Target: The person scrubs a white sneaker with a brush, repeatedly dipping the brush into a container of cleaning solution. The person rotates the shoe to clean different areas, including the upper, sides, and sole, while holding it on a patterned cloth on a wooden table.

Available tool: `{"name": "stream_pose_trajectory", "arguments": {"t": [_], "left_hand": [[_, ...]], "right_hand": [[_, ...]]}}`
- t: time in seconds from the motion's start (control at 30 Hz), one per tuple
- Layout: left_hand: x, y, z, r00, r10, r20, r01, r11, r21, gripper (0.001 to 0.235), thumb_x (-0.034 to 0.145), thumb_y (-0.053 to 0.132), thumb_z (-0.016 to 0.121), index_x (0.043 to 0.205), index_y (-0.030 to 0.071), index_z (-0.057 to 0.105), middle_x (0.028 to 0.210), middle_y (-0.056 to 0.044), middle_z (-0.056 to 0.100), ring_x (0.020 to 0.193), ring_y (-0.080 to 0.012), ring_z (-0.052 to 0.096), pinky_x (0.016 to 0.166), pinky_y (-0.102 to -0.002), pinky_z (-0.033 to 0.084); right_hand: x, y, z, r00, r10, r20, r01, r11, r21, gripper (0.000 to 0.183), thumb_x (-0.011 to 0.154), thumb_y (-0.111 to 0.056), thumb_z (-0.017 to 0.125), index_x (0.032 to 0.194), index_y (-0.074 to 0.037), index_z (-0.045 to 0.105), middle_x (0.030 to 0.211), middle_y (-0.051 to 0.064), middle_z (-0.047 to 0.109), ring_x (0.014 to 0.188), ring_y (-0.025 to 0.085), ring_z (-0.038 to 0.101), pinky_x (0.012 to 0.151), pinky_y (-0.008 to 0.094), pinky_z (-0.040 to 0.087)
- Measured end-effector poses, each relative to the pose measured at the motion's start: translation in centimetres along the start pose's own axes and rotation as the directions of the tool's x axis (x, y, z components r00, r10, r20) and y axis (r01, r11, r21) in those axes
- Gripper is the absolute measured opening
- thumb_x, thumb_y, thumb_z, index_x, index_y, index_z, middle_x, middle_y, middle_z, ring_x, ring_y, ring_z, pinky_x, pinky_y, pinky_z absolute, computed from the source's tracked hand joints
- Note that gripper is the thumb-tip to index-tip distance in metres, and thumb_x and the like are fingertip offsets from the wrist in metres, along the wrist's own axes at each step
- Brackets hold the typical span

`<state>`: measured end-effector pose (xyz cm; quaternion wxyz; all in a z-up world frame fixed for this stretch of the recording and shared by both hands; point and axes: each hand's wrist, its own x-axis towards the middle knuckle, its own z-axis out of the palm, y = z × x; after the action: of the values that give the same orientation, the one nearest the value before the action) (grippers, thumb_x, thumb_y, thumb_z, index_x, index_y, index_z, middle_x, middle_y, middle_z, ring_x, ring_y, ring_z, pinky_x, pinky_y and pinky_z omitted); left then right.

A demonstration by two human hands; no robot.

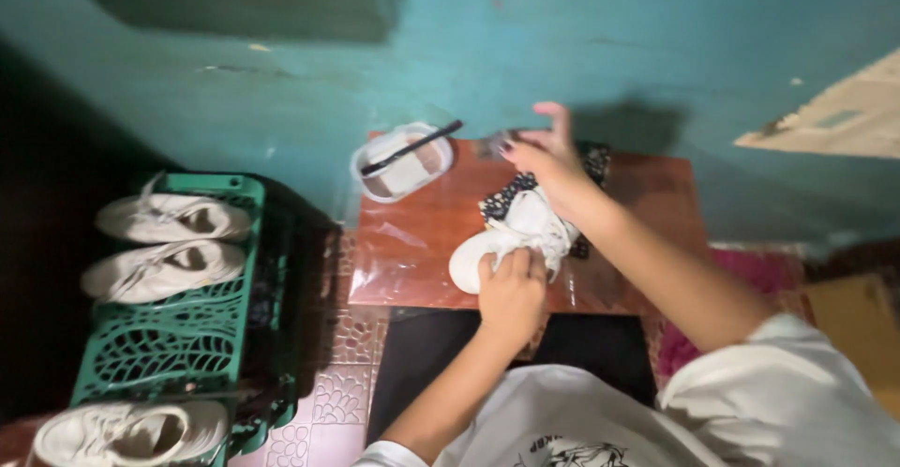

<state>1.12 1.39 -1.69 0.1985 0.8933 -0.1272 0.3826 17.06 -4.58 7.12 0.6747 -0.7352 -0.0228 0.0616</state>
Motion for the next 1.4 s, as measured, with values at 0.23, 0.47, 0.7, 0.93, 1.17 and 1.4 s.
{"name": "stream_pose_trajectory", "arguments": {"t": [0.23, 0.47, 0.7, 0.93, 1.17, 1.4], "left_hand": [[-0.8, 0.2, -0.4, 0.999, 0.039, 0.015, -0.039, 0.999, 0.012, 0.017, 0.093, 0.016, 0.067, 0.105, 0.006, 0.072, 0.092, -0.009, 0.061, 0.082, -0.022, 0.063, 0.091, -0.046, 0.039], [0.1, -1.5, -1.1, 0.978, 0.045, 0.203, -0.04, 0.999, -0.025, 0.03, 0.08, 0.028, 0.074, 0.106, 0.013, 0.075, 0.093, -0.004, 0.064, 0.085, -0.0203, 0.066, 0.094, -0.048, 0.035], [1.4, -3.6, -0.8, 0.947, 0.009, 0.321, 0.005, 0.999, -0.043, 0.034, 0.073, 0.037, 0.083, 0.102, 0.02, 0.078, 0.092, 0.002, 0.069, 0.087, -0.017, 0.069, 0.095, -0.045, 0.034], [2.5, -3.8, -1.2, 0.922, -0.022, 0.388, 0.024, 1.0, -0.001, 0.031, 0.075, 0.04, 0.081, 0.102, 0.025, 0.079, 0.093, 0.006, 0.07, 0.088, -0.0134, 0.069, 0.093, -0.043, 0.033], [2.1, -4.6, -0.3, 0.897, -0.047, 0.439, 0.045, 0.999, 0.015, 0.031, 0.074, 0.044, 0.08, 0.101, 0.028, 0.078, 0.092, 0.009, 0.07, 0.089, -0.0128, 0.069, 0.094, -0.043, 0.034], [1.9, -4.8, -0.2, 0.888, -0.053, 0.457, 0.052, 0.999, 0.013, 0.031, 0.074, 0.045, 0.079, 0.1, 0.029, 0.078, 0.092, 0.009, 0.069, 0.09, -0.0119, 0.069, 0.095, -0.044, 0.034]], "right_hand": [[-10.3, 5.6, -11.0, 0.872, 0.147, -0.467, -0.122, 0.989, 0.083, 0.043, 0.085, -0.03, 0.075, 0.12, -0.014, 0.055, 0.106, 0.007, 0.05, 0.106, 0.018, 0.048, 0.104, 0.033, 0.038], [-11.1, 12.3, -13.7, 0.762, -0.088, -0.642, 0.198, 0.975, 0.102, 0.081, 0.079, 0.002, 0.076, 0.141, -0.021, 0.03, 0.122, 0.007, 0.028, 0.107, 0.017, 0.041, 0.095, 0.025, 0.046], [-9.2, 13.5, -12.7, 0.738, -0.518, -0.434, 0.286, 0.821, -0.493, 0.109, 0.042, -0.016, 0.103, 0.135, -0.006, 0.046, 0.131, 0.016, 0.058, 0.111, 0.029, 0.06, 0.098, 0.035, 0.051], [-8.0, 12.9, -14.5, 0.802, -0.577, -0.154, 0.478, 0.775, -0.413, 0.101, 0.038, -0.025, 0.103, 0.123, -0.008, 0.051, 0.142, 0.021, 0.058, 0.129, 0.039, 0.057, 0.108, 0.047, 0.044], [-7.9, 12.2, -14.6, 0.808, -0.589, -0.03, 0.481, 0.687, -0.545, 0.095, 0.036, -0.032, 0.102, 0.116, -0.012, 0.056, 0.143, 0.013, 0.057, 0.132, 0.034, 0.055, 0.112, 0.045, 0.042], [-9.8, 14.0, -14.3, 0.781, -0.617, 0.097, 0.531, 0.575, -0.622, 0.091, 0.037, -0.034, 0.098, 0.113, -0.014, 0.053, 0.145, 0.014, 0.056, 0.128, 0.037, 0.055, 0.109, 0.045, 0.046]]}}
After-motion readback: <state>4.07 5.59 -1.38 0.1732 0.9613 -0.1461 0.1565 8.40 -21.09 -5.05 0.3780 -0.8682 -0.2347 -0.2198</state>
